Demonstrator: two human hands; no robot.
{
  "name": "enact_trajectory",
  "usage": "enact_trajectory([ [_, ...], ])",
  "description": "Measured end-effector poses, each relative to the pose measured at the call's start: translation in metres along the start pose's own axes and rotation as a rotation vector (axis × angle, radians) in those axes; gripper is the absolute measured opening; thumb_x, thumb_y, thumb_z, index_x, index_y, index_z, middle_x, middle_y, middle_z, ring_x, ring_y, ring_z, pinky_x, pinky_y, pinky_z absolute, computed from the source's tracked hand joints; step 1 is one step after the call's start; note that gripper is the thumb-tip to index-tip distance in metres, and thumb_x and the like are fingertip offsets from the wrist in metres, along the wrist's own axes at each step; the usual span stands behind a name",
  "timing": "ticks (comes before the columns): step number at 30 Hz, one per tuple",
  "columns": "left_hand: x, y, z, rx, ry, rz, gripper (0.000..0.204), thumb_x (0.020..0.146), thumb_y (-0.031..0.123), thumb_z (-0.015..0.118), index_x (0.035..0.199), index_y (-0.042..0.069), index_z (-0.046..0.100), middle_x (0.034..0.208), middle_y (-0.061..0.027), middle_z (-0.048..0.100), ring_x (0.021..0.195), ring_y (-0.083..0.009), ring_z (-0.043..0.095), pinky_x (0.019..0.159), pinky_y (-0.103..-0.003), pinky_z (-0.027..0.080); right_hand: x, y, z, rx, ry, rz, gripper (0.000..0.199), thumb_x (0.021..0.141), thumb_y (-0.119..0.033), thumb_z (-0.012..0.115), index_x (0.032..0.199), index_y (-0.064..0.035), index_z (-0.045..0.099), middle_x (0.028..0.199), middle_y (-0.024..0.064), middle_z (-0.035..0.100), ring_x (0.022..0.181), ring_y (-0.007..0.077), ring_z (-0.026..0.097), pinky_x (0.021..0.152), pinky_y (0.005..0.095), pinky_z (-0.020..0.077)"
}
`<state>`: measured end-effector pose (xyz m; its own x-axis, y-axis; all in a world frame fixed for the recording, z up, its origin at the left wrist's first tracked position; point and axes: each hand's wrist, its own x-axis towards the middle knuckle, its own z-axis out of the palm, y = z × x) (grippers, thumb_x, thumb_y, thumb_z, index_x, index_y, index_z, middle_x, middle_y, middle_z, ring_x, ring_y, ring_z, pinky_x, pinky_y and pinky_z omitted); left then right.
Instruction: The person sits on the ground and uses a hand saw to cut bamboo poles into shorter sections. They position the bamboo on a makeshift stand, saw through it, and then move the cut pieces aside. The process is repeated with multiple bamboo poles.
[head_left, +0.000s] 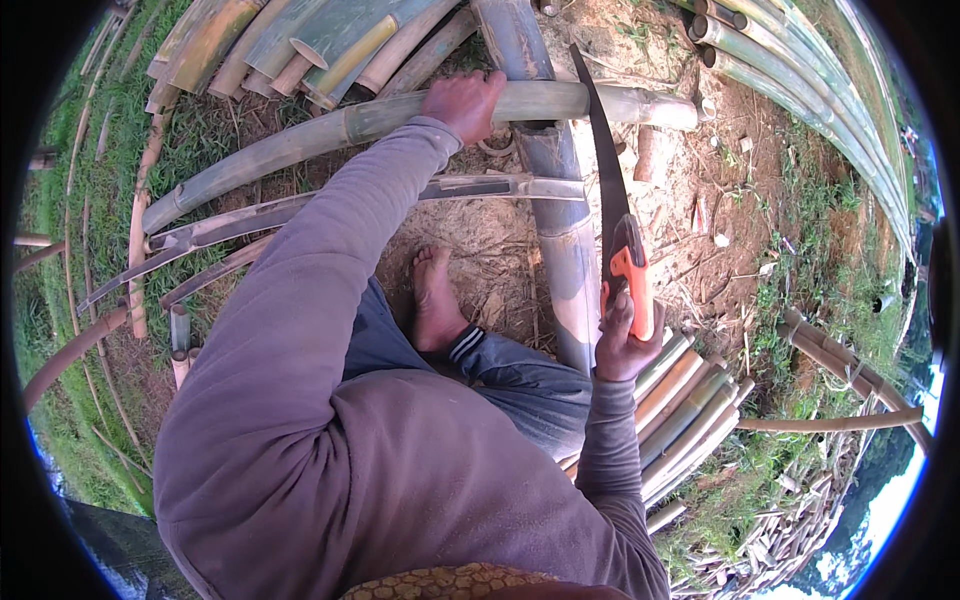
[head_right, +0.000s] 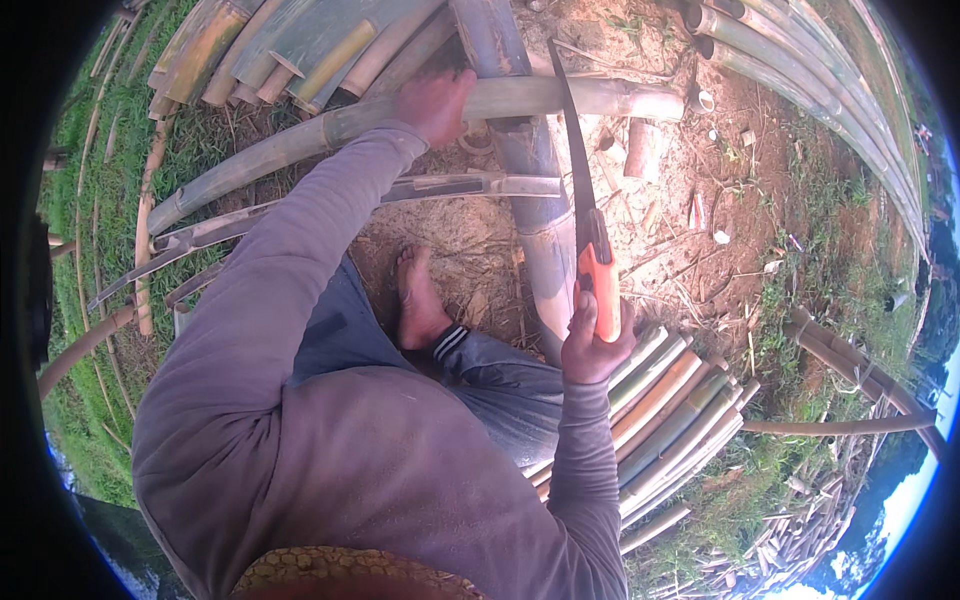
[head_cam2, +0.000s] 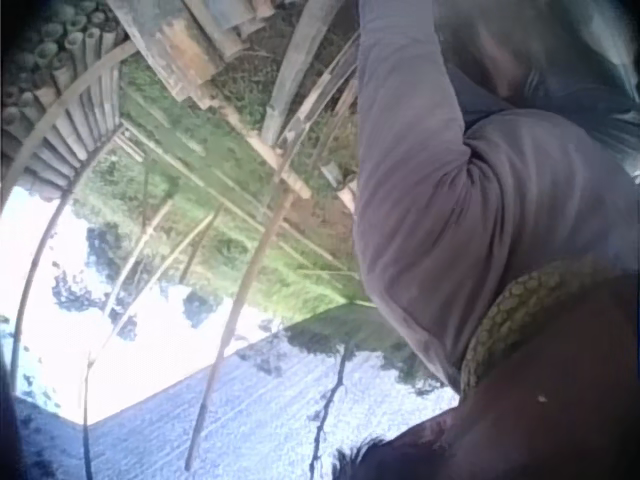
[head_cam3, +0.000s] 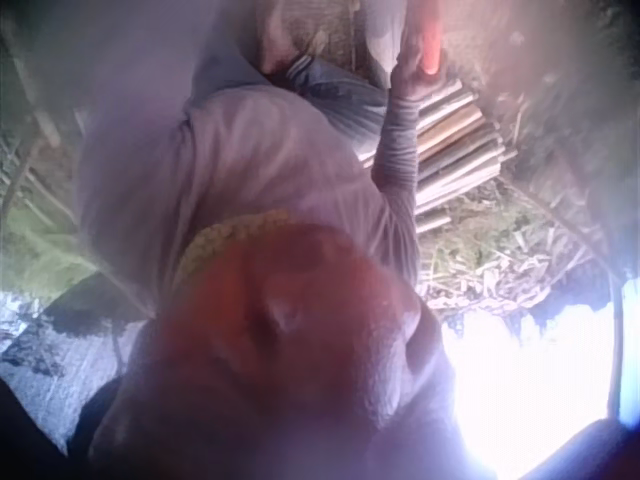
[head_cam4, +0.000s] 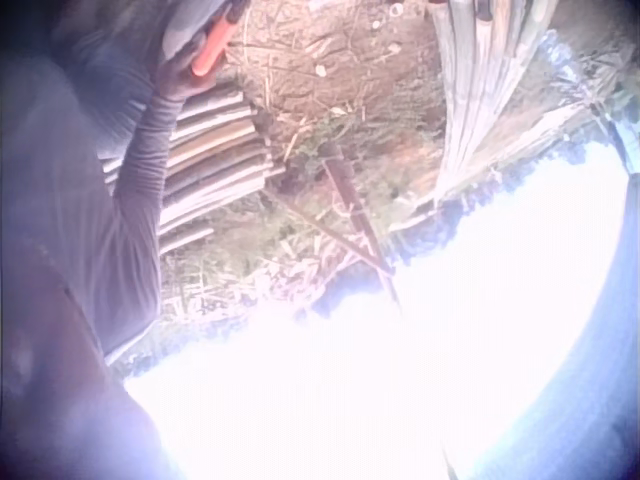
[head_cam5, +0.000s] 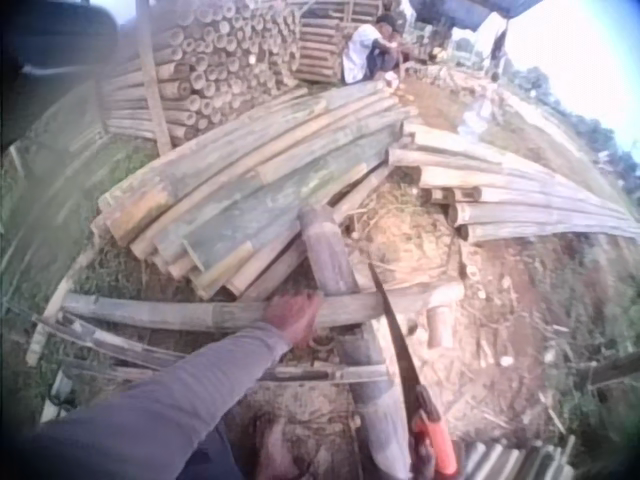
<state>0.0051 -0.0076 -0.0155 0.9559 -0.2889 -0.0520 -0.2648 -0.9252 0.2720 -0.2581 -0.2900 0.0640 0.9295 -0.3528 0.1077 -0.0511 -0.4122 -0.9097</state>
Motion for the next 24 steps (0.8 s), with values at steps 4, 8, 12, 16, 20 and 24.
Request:
enact_trajectory([
  [4, 0.003, 0.004, -0.004, 0.010, -0.033, 0.013, 0.052, 0.083, 0.024, 0.087, 0.122, 0.009, 0.057, 0.115, -0.0194, 0.072, 0.109, -0.0391, 0.073, 0.092, -0.053, 0.059, -0.045, 0.016, -0.026, 0.030, 0.058, -0.103, 0.039, 0.108, -0.032, 0.067, 0.116, 0.0062, 0.060, 0.067, 0.0021, 0.060, 0.053, 0.0054, 0.053, 0.057, 0.0236, 0.0524],
  [8, 0.003, 0.007, 0.006, 0.004, -0.008, 0.038, 0.052, 0.082, 0.026, 0.087, 0.122, 0.009, 0.057, 0.113, -0.0158, 0.070, 0.108, -0.0375, 0.072, 0.090, -0.051, 0.059, 0.080, 0.033, 0.055, -0.156, 0.074, -0.254, 0.028, 0.106, -0.021, 0.071, 0.107, 0.0058, 0.067, 0.080, 0.0047, 0.071, 0.067, 0.0067, 0.062, 0.062, 0.0245, 0.0521],
  [12, 0.006, 0.010, -0.005, 0.017, -0.058, 0.010, 0.052, 0.083, 0.028, 0.087, 0.122, 0.010, 0.058, 0.114, -0.0146, 0.070, 0.109, -0.0364, 0.071, 0.088, -0.050, 0.059, 0.136, 0.020, 0.089, -0.143, 0.087, -0.161, 0.039, 0.100, -0.033, 0.076, 0.103, 0.0050, 0.069, 0.078, 0.0199, 0.073, 0.067, 0.0260, 0.070, 0.066, 0.0390, 0.0548],
  [16, 0.003, 0.000, 0.003, 0.019, -0.042, -0.007, 0.054, 0.082, 0.031, 0.087, 0.122, 0.010, 0.058, 0.114, -0.0145, 0.071, 0.108, -0.0371, 0.071, 0.088, -0.050, 0.058, 0.015, 0.021, 0.014, 0.087, -0.009, -0.040, 0.022, 0.108, -0.014, 0.066, 0.116, 0.0066, 0.062, 0.080, 0.0038, 0.065, 0.063, 0.0053, 0.059, 0.072, 0.0265, 0.0612],
  [20, 0.008, 0.003, -0.009, 0.017, -0.125, -0.024, 0.055, 0.081, 0.032, 0.087, 0.122, 0.011, 0.058, 0.113, -0.0146, 0.072, 0.109, -0.0381, 0.071, 0.088, -0.051, 0.058, -0.029, 0.036, -0.007, 0.120, 0.052, -0.096, 0.028, 0.108, -0.017, 0.065, 0.115, 0.0092, 0.058, 0.082, 0.0104, 0.067, 0.065, 0.0085, 0.062, 0.077, 0.0330, 0.0663],
  [24, 0.010, 0.008, -0.006, -0.007, -0.114, 0.008, 0.055, 0.081, 0.030, 0.087, 0.122, 0.011, 0.058, 0.113, -0.0154, 0.073, 0.109, -0.0390, 0.071, 0.090, -0.051, 0.057, 0.100, 0.028, 0.074, -0.010, 0.061, -0.105, 0.029, 0.102, -0.025, 0.076, 0.102, 0.0037, 0.070, 0.077, 0.0122, 0.073, 0.069, 0.0139, 0.067, 0.064, 0.0324, 0.0525],
])
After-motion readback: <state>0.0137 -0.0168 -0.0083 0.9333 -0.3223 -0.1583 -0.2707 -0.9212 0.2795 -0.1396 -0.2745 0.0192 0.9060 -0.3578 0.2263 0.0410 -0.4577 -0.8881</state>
